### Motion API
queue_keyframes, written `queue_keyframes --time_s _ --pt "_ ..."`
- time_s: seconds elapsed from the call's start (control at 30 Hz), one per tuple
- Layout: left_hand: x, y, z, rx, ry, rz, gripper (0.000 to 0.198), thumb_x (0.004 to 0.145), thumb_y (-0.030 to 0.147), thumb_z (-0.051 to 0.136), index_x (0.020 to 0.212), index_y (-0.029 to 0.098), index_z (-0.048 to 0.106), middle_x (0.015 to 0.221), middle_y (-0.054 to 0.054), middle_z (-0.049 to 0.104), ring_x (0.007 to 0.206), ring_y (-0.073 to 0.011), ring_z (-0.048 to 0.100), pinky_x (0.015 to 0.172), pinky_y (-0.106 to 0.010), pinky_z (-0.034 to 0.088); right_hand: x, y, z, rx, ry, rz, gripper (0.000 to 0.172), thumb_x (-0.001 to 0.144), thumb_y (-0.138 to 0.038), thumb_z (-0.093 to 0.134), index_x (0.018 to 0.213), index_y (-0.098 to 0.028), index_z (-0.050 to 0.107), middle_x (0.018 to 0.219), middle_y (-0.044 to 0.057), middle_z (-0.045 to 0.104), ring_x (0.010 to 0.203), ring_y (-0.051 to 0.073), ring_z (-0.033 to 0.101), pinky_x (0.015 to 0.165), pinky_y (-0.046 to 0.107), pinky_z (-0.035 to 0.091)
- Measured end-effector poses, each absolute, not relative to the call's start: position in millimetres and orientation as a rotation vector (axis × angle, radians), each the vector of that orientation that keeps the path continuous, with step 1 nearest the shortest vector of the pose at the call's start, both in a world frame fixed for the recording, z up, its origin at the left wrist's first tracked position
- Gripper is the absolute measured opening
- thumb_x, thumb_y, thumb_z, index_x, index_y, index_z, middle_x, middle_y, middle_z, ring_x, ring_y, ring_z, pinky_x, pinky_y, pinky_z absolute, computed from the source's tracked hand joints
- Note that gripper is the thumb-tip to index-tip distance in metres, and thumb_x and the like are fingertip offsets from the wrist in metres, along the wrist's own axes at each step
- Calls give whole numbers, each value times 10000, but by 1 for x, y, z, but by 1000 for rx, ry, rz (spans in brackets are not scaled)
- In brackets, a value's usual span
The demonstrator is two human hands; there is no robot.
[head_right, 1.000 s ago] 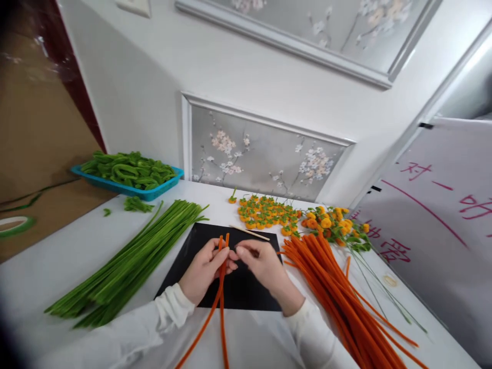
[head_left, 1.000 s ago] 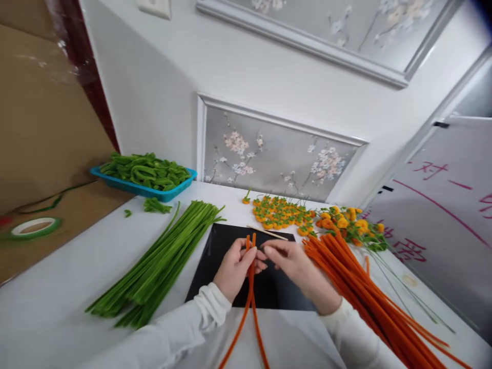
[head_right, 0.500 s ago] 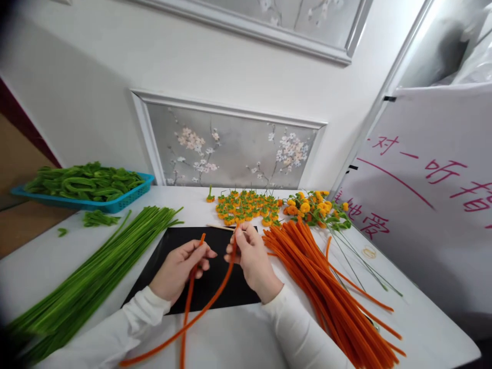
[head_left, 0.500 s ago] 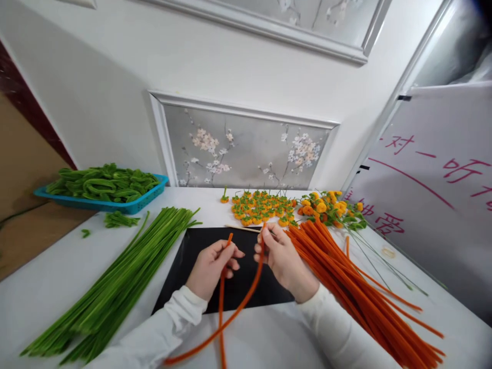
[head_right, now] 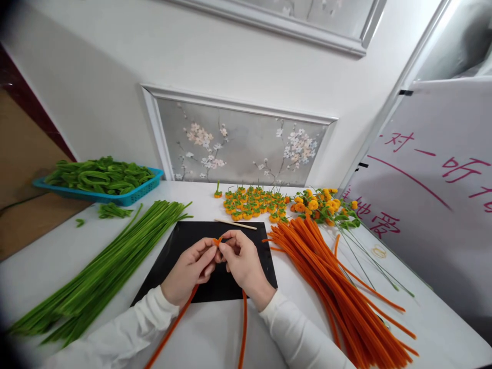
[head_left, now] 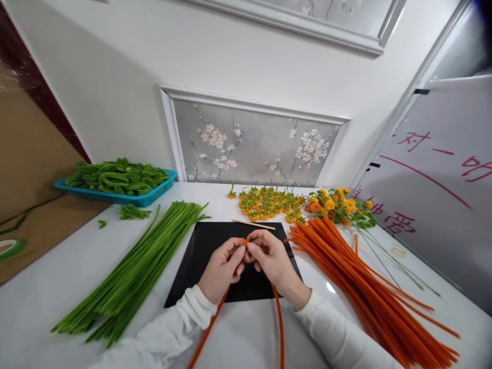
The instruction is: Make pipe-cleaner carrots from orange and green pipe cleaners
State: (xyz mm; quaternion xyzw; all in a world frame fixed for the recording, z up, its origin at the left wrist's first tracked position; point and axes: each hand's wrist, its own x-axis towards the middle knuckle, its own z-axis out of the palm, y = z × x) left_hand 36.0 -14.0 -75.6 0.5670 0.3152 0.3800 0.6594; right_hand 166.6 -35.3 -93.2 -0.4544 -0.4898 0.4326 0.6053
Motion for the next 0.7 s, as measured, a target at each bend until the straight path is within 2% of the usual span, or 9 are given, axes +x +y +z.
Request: queue_keyframes --time_s 0.13,0.2,0.43,0.7 --pt "35 -14 -76 1402 771 886 305 800 448 587 808 147 536 637 40 533 452 -52 457 387 -158 393 169 -38 -94 -1077 -1199 964 193 805 -293 564 951 -170 594 617 -42 532 442 62 426 370 164 336" --pt "34 -13 -77 1407 803 887 317 799 459 580 779 146 534 621 36 536 464 -66 483 411 -180 435 168 -38 -96 -1090 -1232 923 181 807 -278 562 938 -168 621 607 -42 529 437 58 410 376 166 329" --pt "34 -10 -79 1330 799 887 333 784 468 593 728 145 532 592 33 540 437 -58 457 382 -162 386 169 -38 -97 -1159 -1286 786 180 799 -246 582 914 -181 706 645 -16 557 519 84 454 451 193 375" --pt "35 -11 -78 1135 748 892 303 741 418 662 714 138 549 625 14 582 443 -52 459 379 -149 364 172 -39 -100 -1088 -1360 676 235 818 -191 555 918 -256 757 764 23 623 715 138 591 658 249 485"
